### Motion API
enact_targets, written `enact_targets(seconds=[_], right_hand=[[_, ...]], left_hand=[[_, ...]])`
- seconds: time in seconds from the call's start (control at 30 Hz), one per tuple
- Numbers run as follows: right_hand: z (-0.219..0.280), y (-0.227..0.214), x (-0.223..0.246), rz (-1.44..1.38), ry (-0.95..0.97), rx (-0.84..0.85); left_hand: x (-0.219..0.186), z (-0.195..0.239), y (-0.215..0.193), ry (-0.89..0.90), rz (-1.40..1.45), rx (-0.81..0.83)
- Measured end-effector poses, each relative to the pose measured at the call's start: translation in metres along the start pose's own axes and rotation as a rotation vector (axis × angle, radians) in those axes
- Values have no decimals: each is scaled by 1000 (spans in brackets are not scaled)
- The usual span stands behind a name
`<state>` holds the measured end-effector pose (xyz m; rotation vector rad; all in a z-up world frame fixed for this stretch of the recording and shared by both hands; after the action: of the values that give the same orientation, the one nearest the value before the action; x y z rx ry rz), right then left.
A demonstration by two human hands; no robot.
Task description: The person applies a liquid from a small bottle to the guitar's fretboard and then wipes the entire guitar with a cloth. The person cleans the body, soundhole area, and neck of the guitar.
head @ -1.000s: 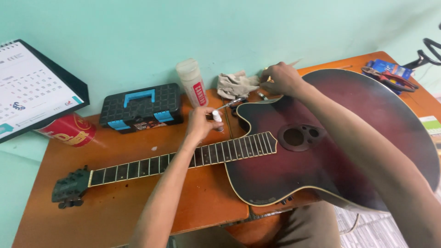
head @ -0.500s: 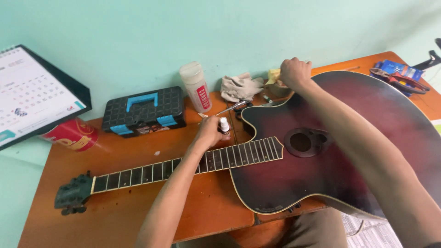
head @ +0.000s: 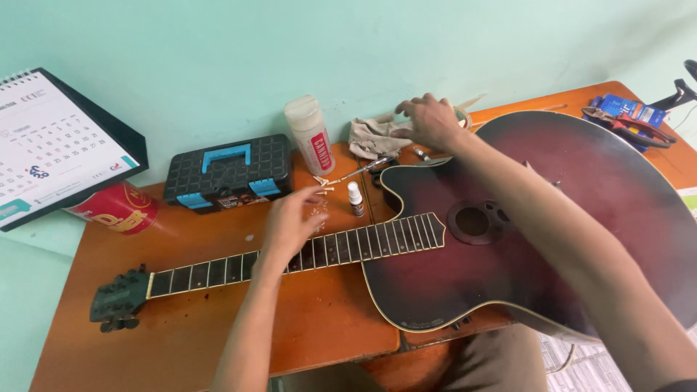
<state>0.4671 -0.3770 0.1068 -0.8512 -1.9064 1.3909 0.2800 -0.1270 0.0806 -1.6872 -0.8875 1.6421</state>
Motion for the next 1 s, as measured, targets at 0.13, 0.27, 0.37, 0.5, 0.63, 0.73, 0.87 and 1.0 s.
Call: enact_targets(seconds=[0.13,0.27,0.37,0.5,0.63,0.73,0.87,1.0], right_hand=[[-21,31,17,-15,-82,-5],[-37,49,34,116,-152,-57],[-35,21,48,35,-210,-199],[-22,-33,38,146,-219,-406],[0,-86,11,60,-263,-572],[27,-137,11,88,-278,-661],[56,-175,-9,-257,-132,-666],[83,-191,-28,-232,-73,-727]], left_hand=[[24,67,-57,78,134,-343],[60,128,-82,137,-1,-668],[74,152,-77,225,-112,-768],[83,157,-68,259,-204,-826],[80,155,-66,252,-231,-869],[78,156,-65,238,-245,-903],[84,156,-62,230,-245,-943],[85,158,-60,237,-243,-958]])
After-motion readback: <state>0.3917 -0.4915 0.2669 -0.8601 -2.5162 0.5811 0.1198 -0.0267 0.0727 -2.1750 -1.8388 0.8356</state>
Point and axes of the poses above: each hand's wrist, its own z-axis away from the middle knuckle, its own y-axis out of the palm, x = y × z, the point moved 9 cm from there along -z, towards the middle knuckle, and after that the axes turned 6 degrees about -y, right-handed, at the moved point
